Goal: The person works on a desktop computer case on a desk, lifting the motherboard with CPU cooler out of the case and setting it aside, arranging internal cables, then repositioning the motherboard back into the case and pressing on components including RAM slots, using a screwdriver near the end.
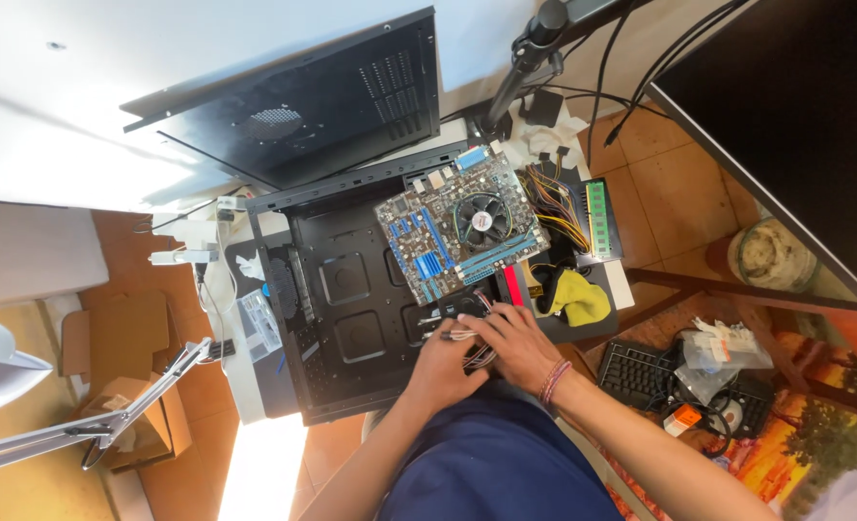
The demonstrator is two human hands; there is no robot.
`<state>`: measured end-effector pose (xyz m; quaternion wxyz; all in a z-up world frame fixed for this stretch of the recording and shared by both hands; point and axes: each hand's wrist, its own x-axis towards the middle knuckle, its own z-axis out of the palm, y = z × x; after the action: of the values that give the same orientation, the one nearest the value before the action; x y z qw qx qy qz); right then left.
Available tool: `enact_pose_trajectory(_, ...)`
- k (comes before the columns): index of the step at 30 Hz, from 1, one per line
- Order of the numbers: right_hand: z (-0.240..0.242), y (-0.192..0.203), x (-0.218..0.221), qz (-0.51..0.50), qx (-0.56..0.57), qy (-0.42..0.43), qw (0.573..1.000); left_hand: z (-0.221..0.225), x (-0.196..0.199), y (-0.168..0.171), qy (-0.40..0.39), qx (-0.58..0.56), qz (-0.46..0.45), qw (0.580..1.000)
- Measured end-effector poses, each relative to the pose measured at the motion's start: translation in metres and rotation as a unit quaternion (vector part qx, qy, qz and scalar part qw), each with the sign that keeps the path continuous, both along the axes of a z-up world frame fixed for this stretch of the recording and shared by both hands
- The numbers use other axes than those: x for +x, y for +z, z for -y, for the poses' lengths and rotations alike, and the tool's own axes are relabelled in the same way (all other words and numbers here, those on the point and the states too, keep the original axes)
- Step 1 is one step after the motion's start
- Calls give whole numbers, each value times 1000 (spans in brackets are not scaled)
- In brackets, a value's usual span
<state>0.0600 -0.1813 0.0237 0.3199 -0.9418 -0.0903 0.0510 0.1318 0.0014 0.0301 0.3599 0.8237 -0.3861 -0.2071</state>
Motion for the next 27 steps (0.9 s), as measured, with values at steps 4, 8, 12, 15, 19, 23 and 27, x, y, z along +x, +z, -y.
enact_pose_trajectory(4, 20, -18, -10, 15, -12, -10, 1000, -12, 18, 36, 56, -4, -18, 998)
enact_pose_trajectory(8, 30, 6, -3, 17, 30, -6, 999, -40, 11, 12, 47, -41, 2, 998)
enact_pose_trajectory(12, 35, 22, -4, 3, 32, 8, 999, -39, 7, 8, -10, -12, -44, 999)
enact_pose_trajectory(15, 36, 26, -10, -3, 23, 9, 1000, -33, 2, 6, -38, -27, 6, 999)
enact_pose_trajectory(19, 38, 15, -29, 8, 3, -11, 1000, -33, -12, -27, -38, -45, -29, 998)
enact_pose_trajectory(23, 33, 17, -42, 41, -34, -52, 997, -30, -10, -25, -61, -51, -12, 997)
enact_pose_trajectory(27, 18, 39, -44, 111, -78, -140, 981, -26, -7, -21, -45, -67, -91, 993)
